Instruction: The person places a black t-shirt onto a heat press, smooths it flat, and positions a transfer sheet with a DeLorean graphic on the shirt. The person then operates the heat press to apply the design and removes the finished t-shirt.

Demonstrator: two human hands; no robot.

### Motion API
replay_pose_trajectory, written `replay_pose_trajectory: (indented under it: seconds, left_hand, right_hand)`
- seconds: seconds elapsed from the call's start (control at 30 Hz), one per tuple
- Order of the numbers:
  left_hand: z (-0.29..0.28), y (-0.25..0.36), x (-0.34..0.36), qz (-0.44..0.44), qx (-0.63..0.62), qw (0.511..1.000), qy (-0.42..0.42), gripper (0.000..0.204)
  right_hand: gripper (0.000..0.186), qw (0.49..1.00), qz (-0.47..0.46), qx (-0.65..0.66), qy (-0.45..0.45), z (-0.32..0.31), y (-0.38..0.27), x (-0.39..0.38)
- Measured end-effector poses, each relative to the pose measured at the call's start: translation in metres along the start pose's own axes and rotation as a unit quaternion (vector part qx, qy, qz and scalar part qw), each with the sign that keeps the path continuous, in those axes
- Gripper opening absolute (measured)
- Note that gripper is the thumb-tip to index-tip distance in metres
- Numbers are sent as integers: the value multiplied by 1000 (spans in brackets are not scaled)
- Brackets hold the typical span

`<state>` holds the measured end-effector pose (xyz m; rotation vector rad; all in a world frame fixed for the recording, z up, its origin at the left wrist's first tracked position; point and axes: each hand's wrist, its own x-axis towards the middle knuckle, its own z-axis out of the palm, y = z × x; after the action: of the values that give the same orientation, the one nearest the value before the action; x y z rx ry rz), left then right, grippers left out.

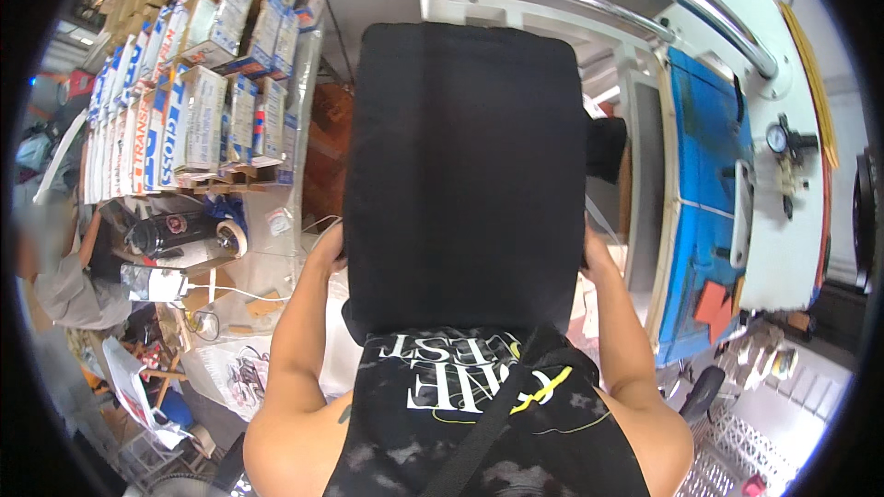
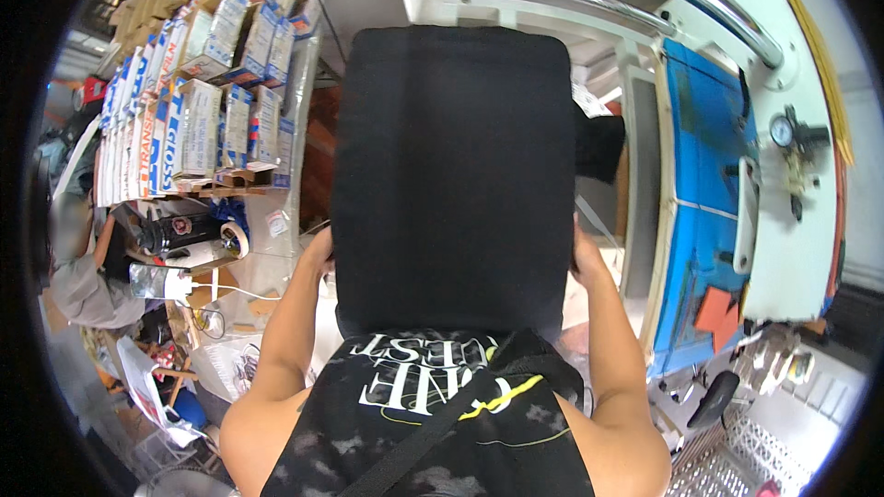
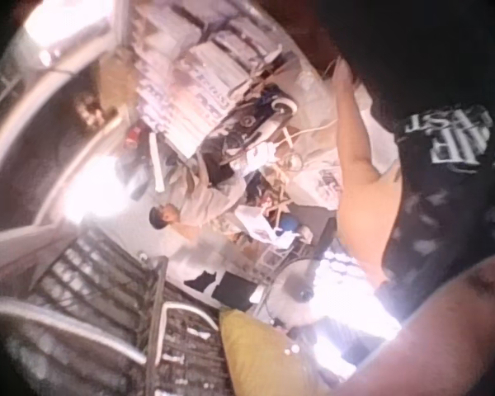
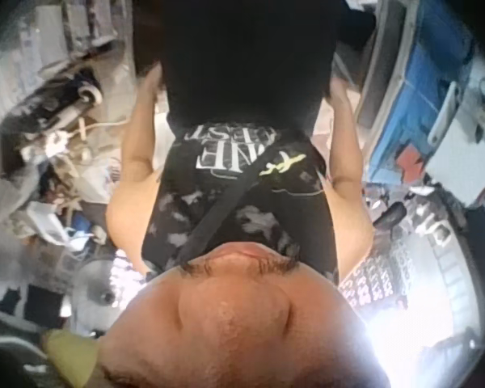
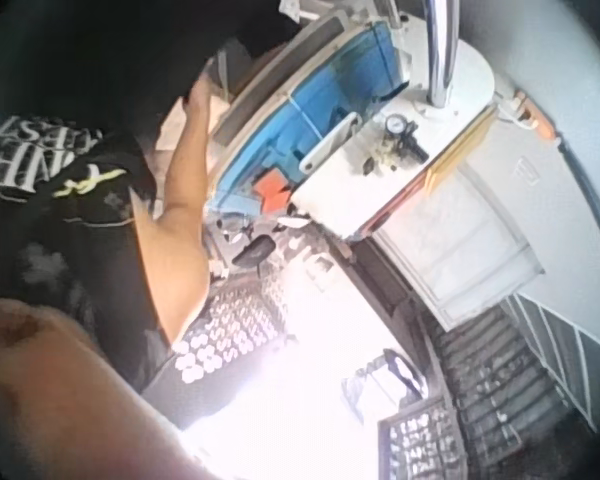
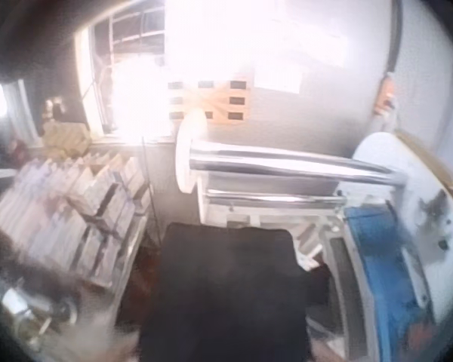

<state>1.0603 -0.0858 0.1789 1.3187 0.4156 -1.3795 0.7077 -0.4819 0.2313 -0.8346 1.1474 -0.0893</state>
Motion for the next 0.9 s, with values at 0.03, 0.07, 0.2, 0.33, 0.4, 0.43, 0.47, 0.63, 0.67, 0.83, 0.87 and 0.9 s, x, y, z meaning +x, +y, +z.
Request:
replay_pose_trajectory:
  seconds: [0.03, 0.07, 0.2, 0.33, 0.4, 0.43, 0.47, 0.63, 0.67, 0.83, 0.87, 0.9]
  left_hand:
    - [-6, -19, -10, 43, -18, 999, -2, 43]
    - [-12, -35, -19, 83, -25, 996, 15, 40]
    - [-12, -64, -17, 207, -46, 973, 95, 35]
    - [-8, -69, -17, 222, 173, 951, 127, 38]
    - [-23, -79, -33, 113, 25, 992, 55, 35]
    - [-38, -87, -48, 70, -7, 997, 37, 34]
    - [-55, -96, -62, 23, -38, 999, 31, 33]
    - [-101, -119, -79, 88, 33, 995, 39, 28]
    - [-96, -113, -75, 96, 70, 993, 26, 27]
    - [3, -35, -70, 532, 368, 699, 306, 18]
    - [32, -14, -72, 639, 445, 565, 272, 19]
    - [65, 3, -71, 692, 463, 498, 242, 20]
  right_hand:
    - [67, 1000, -11, 10, -21, -11, 17, -11]
    - [64, 999, -19, -3, 28, -21, 31, -20]
    - [51, 986, -95, -27, 138, -39, 66, -14]
    - [43, 994, -73, 12, 86, -49, 84, -5]
    - [41, 992, -9, 124, -13, -64, 96, -21]
    - [39, 990, 42, 137, 16, -74, 104, -35]
    - [41, 989, 27, 140, -47, -83, 115, -51]
    - [41, 995, -46, 83, -32, -103, 139, -85]
    - [41, 993, -72, 62, -63, -101, 140, -84]
    - [35, 999, -33, -31, 9, -90, 143, -76]
    - [34, 999, -40, -21, 11, -89, 144, -79]
    - [34, 999, -28, -13, 36, -89, 145, -81]
